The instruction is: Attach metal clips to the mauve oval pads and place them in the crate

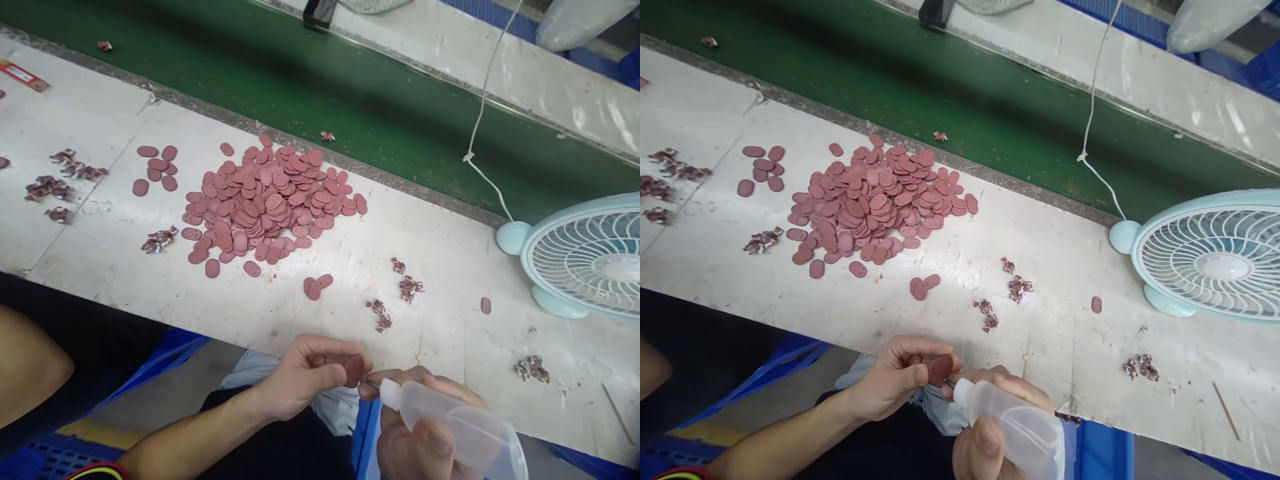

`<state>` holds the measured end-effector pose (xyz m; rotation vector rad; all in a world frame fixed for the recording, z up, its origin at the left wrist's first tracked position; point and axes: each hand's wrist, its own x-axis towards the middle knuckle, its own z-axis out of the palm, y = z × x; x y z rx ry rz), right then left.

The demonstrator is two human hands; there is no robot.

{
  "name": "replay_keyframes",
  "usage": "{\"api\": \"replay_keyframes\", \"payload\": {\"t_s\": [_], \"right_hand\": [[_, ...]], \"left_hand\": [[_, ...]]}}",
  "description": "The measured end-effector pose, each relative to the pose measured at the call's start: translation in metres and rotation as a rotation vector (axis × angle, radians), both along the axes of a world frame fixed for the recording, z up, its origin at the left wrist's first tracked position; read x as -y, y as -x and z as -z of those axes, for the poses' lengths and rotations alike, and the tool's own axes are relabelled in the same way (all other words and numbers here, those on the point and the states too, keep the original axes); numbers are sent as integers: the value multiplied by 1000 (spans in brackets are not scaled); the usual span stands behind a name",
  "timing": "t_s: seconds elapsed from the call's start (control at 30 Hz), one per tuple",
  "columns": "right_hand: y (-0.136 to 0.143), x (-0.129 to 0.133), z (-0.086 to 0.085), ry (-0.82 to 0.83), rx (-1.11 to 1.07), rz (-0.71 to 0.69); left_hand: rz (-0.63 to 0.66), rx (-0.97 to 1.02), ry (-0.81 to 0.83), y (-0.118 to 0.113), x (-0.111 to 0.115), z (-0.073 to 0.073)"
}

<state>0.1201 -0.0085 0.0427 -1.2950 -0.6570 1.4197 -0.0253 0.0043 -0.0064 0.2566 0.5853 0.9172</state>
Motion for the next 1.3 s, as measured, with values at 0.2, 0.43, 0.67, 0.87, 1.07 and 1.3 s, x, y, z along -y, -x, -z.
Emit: {"api": "replay_keyframes", "payload": {"t_s": [0.2,0.43,0.67,0.87,1.07,1.3], "right_hand": [[9,-12,-13,-140,125,116],[26,-14,-20,-313,296,343],[29,-11,-14,-333,357,361],[0,-11,-13,-202,106,240],[-70,-28,-5,20,-160,157],[-78,-23,3,10,-64,41]], "left_hand": [[-11,32,2,-1,0,0],[-14,-4,48,-2,2,1],[-11,-7,35,-4,1,0],[-3,23,38,-2,1,0],[-15,98,34,5,-3,-2],[-14,116,40,10,-9,-1]]}}
